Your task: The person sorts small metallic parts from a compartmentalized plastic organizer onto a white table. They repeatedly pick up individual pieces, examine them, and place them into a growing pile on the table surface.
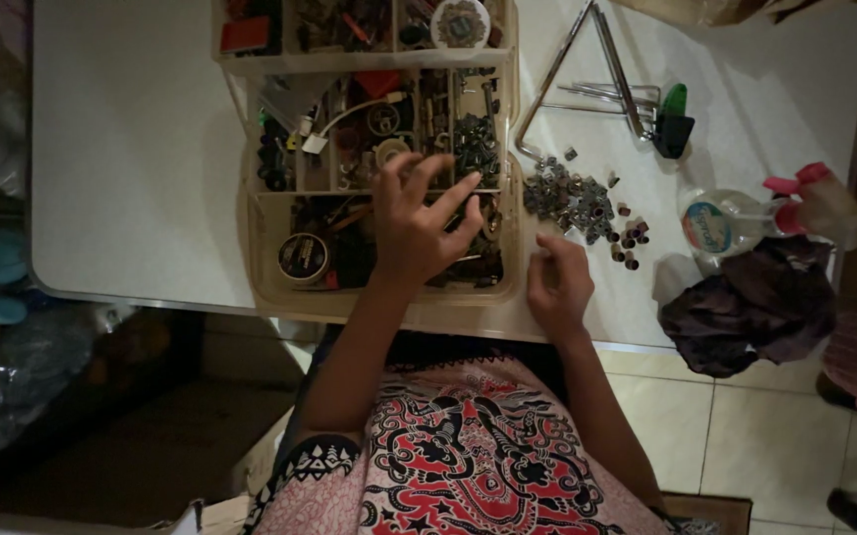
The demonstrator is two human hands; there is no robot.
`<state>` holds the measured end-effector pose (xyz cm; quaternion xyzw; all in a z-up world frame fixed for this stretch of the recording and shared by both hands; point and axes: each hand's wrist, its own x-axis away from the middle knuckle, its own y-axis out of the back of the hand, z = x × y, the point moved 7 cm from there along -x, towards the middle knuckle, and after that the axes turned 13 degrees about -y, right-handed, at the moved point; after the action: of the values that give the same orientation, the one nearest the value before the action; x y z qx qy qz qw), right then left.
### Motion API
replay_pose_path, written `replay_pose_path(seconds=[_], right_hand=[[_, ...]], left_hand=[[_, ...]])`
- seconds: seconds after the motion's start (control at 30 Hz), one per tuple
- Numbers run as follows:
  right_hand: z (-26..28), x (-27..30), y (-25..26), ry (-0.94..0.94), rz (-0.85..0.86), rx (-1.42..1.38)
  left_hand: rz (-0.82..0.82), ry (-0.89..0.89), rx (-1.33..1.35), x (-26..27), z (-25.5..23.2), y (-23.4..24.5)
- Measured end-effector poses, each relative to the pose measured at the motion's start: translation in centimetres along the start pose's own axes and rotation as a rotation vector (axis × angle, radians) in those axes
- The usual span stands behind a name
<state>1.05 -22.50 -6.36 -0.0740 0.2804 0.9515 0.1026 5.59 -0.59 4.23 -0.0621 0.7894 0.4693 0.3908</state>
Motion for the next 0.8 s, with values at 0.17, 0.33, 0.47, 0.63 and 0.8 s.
replay_pose_path(seconds=[0.17,0.33,0.47,0.63,0.8], right_hand=[[1.1,0.0,0.4,0.107,-0.058,0.061],[0.5,0.6,0.7,0.146,-0.151,0.185],[-1.8,0.8,1.5,0.014,-0.202,0.245],[-2.8,-0.4,4.0,0.041,-0.354,0.445],[-2.8,-1.1,5.0,-0.043,-0.320,0.483]], left_hand=[[-0.002,-0.003,0.011,-0.1,-0.1,0.0],[0.011,-0.003,0.030,-0.1,-0.2,-0.1],[0.003,-0.040,0.051,-0.2,-0.5,0.2],[-0.008,-0.058,0.087,-0.2,-1.1,-0.1],[-0.012,-0.079,0.098,-0.1,-1.2,-0.3]])
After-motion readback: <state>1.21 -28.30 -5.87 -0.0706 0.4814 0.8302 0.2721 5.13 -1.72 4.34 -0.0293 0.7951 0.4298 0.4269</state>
